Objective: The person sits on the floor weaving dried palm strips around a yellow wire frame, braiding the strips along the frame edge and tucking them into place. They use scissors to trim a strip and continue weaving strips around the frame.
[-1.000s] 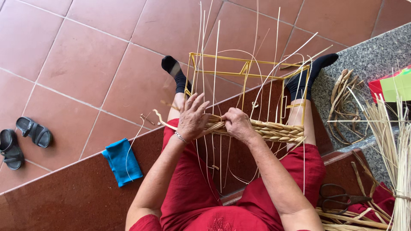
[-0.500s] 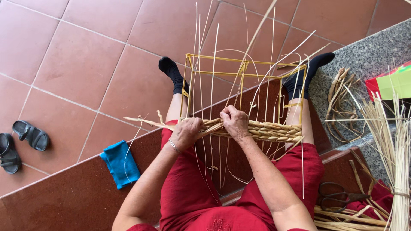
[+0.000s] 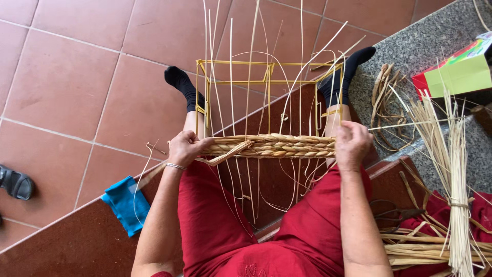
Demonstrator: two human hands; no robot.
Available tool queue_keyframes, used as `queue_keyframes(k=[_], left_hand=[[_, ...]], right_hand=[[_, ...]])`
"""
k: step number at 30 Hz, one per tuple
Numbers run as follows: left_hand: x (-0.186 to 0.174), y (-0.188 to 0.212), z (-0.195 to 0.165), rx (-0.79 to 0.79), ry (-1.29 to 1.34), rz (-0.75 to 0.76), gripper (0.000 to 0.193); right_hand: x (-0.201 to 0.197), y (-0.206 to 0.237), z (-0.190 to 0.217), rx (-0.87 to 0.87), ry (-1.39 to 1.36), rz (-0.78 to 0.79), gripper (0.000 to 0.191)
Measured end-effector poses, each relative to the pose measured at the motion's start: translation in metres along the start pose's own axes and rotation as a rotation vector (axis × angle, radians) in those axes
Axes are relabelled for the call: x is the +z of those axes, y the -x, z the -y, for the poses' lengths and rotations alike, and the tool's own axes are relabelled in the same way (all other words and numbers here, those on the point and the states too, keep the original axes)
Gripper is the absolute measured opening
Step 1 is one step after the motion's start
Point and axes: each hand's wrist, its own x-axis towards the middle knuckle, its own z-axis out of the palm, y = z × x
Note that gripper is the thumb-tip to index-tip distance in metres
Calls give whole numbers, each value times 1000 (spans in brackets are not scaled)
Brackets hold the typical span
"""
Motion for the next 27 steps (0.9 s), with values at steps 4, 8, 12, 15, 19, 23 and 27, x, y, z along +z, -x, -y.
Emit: queue_keyframes(k=[4,8,12,15,19,23,27], left_hand=[[2,0,10,-169,181,98,49],[9,17,9,-222,160,88,49],[15,51,3,-206,162,109,43],[16,70,-1,-118,130,100,46],[14,73,-8,-37,47,125,44],[14,63,-15,-2,19,136,46],[14,62,-14,-55,83,173,42]], right_hand=[[6,10,-35,523,-343,337,32],[28,17,-37,691,-715,315,30],[30,16,-46,687,-827,291,31],[17,10,-43,556,-630,322,34],[0,1,-12,29,46,146,36],[1,7,49,-156,-400,346,7],[5,8,84,-166,-526,576,10]])
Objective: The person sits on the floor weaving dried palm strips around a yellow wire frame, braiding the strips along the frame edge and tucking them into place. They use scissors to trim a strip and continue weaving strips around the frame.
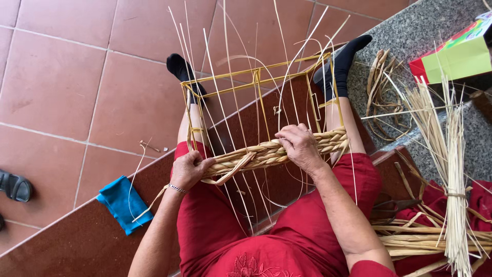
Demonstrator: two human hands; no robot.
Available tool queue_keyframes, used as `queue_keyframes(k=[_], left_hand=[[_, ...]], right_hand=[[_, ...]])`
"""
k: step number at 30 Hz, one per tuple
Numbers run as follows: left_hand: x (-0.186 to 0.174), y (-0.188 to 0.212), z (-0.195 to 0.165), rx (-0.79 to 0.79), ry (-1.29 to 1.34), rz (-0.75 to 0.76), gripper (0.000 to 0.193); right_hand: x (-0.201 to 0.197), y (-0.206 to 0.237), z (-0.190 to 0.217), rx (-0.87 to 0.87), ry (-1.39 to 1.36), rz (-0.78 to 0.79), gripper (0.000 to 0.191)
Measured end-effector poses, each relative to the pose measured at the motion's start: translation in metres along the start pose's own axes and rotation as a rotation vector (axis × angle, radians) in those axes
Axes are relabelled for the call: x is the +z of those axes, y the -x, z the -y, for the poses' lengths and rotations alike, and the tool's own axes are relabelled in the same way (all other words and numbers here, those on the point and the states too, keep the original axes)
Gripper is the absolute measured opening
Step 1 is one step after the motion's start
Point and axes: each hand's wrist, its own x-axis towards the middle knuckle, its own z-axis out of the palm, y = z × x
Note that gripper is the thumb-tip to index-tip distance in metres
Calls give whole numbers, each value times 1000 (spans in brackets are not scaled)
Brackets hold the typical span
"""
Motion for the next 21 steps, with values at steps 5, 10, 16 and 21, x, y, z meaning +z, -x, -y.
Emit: queue_keyframes(k=[5,10,16,21], left_hand=[[6,4,10,37,33,-15,42],[14,2,5,69,1,-127,44],[-5,21,-5,224,-93,-244,33],[-31,37,-9,64,-245,-193,19]], right_hand=[[7,5,7,30,202,40,10],[15,3,6,67,274,118,15],[7,7,24,-9,259,-142,10],[22,-5,55,-79,-210,-94,10]])
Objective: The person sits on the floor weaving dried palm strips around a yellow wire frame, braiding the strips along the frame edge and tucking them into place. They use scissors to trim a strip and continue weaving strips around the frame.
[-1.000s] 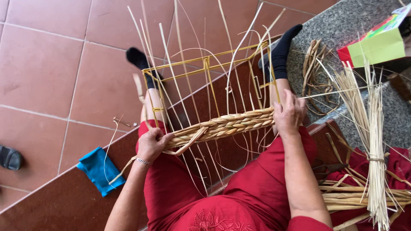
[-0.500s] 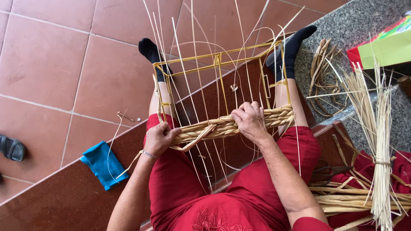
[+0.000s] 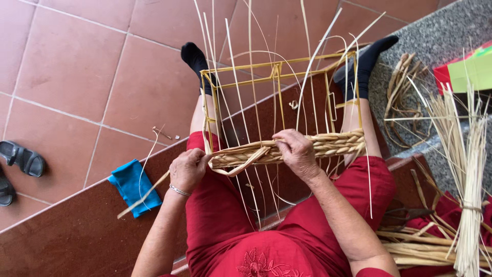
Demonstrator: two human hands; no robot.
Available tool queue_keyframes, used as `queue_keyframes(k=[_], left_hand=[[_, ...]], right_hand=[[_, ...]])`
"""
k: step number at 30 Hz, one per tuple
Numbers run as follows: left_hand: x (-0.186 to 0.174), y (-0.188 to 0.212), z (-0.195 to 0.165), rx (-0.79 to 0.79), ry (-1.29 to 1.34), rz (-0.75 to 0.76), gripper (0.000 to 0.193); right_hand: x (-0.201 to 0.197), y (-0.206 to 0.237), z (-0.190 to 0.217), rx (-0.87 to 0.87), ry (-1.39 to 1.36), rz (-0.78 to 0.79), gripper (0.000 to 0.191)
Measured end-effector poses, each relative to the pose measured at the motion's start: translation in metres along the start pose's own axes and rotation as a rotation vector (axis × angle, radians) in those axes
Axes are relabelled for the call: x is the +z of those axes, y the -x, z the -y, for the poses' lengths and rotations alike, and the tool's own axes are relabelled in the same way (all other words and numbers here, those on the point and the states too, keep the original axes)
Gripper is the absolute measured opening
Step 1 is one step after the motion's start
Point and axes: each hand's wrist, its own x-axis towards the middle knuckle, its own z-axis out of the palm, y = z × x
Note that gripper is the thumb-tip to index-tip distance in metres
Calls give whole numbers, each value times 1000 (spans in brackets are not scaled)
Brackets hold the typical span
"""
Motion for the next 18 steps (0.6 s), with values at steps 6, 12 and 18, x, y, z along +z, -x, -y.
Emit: queue_keyframes(k=[6,12,18], left_hand=[[5,17,-25,481,-79,-227,25],[9,33,-25,561,-18,59,23],[-52,30,4,173,-106,303,31]], right_hand=[[29,-10,18,-38,-152,51,11],[39,-14,16,-179,160,253,27],[22,-20,12,19,4,413,25]])
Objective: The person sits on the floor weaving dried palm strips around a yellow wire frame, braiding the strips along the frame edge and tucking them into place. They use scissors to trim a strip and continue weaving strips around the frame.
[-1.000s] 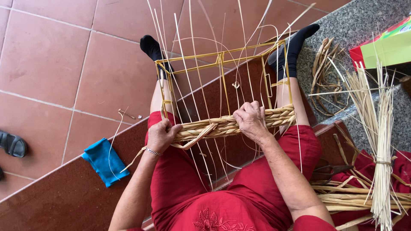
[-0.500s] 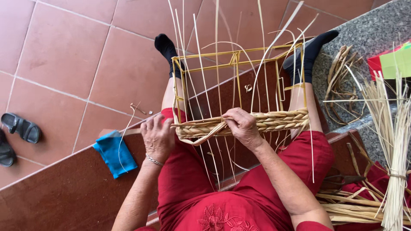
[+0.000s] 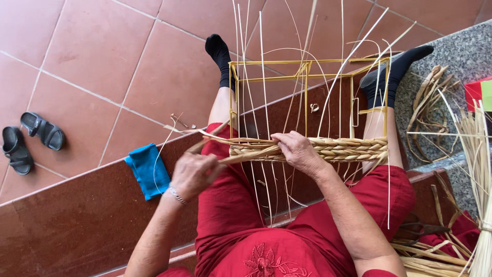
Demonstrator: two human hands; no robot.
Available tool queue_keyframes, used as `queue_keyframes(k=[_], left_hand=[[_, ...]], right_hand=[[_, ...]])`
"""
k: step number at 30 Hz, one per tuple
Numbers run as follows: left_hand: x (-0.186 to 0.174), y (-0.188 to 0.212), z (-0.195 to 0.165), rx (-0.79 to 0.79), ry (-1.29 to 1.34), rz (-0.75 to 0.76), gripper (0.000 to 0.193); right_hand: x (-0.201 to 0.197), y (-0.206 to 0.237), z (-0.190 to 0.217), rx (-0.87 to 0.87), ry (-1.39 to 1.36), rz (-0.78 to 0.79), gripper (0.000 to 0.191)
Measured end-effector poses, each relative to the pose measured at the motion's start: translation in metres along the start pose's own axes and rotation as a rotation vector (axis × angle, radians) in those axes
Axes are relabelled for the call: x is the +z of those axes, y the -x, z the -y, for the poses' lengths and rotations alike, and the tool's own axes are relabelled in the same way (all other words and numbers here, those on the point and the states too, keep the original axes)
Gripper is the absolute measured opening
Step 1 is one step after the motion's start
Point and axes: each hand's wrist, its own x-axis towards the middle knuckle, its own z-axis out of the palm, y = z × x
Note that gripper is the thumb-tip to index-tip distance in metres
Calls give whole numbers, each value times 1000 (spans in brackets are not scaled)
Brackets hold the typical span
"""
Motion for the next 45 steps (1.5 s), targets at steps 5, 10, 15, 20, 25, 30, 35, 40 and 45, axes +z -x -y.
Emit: queue_keyframes(k=[5,10,15,20,25,30,35,40,45], left_hand=[[-35,-1,-7,38,-331,-586,16],[4,-25,-42,406,-192,-810,30],[67,-101,-66,240,77,-221,26],[96,-168,-64,70,346,-288,29],[108,-152,-51,-260,1392,-251,19],[105,-108,-47,-383,1966,43,36],[81,-73,-58,-60,1656,-2,39],[42,-75,-30,141,757,-504,43],[42,-73,-27,311,131,-320,38]], right_hand=[[-2,-8,9,-135,27,-10,16],[3,-11,10,150,31,84,8],[2,-9,1,202,-90,116,12],[10,-10,-3,157,-78,0,8],[15,-9,-6,180,-79,-47,8],[26,-17,-6,61,32,-200,7],[33,-23,-2,161,10,-198,2],[23,-20,-1,157,-21,-42,6],[30,-22,1,198,22,-101,6]])
